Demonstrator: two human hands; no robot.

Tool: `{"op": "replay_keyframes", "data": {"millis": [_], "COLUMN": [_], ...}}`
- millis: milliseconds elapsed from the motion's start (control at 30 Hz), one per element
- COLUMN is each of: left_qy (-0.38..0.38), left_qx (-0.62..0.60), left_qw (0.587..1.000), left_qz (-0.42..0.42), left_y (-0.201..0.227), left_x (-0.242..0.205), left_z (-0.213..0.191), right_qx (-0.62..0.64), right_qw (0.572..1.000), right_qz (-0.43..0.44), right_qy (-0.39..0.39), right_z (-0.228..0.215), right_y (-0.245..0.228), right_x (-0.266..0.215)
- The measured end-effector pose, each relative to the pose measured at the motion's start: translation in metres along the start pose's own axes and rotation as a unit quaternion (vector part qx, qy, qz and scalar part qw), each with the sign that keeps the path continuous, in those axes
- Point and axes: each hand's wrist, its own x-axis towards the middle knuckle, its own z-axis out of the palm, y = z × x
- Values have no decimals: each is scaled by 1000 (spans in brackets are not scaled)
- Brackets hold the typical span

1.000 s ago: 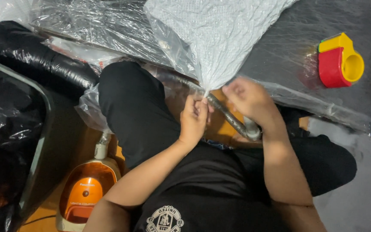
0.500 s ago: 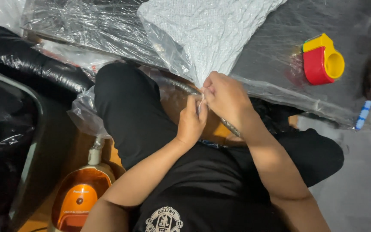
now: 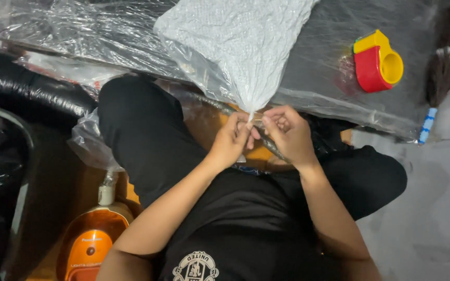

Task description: Rolling a white foam cushion into a tight cylinder and securing it with several wraps of tape using a handheld dispenser.

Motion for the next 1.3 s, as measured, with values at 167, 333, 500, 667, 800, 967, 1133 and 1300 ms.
{"op": "replay_keyframes", "data": {"millis": [167,333,500,667,800,967,1133,1300], "left_qy": [-39,-53,15,25,28,24,14,34], "left_qx": [-103,-166,-121,37,206,222,239,235], "left_qw": [991,974,973,987,972,970,966,968], "left_qz": [-71,-147,-194,-153,-112,-97,-93,-77], "left_y": [5,11,-14,8,-10,-2,4,3], "left_x": [2,4,14,18,18,15,11,11], "left_z": [3,12,16,20,16,16,19,19], "right_qx": [31,160,197,202,183,179,173,48], "right_qw": [999,983,966,969,975,974,972,990], "right_qz": [3,59,139,99,83,93,113,63], "right_qy": [21,62,93,104,97,101,108,119], "right_z": [-2,1,9,3,-1,-3,-5,-16], "right_y": [24,55,80,57,60,55,45,41], "right_x": [-17,-23,-30,-30,-34,-34,-34,-33]}}
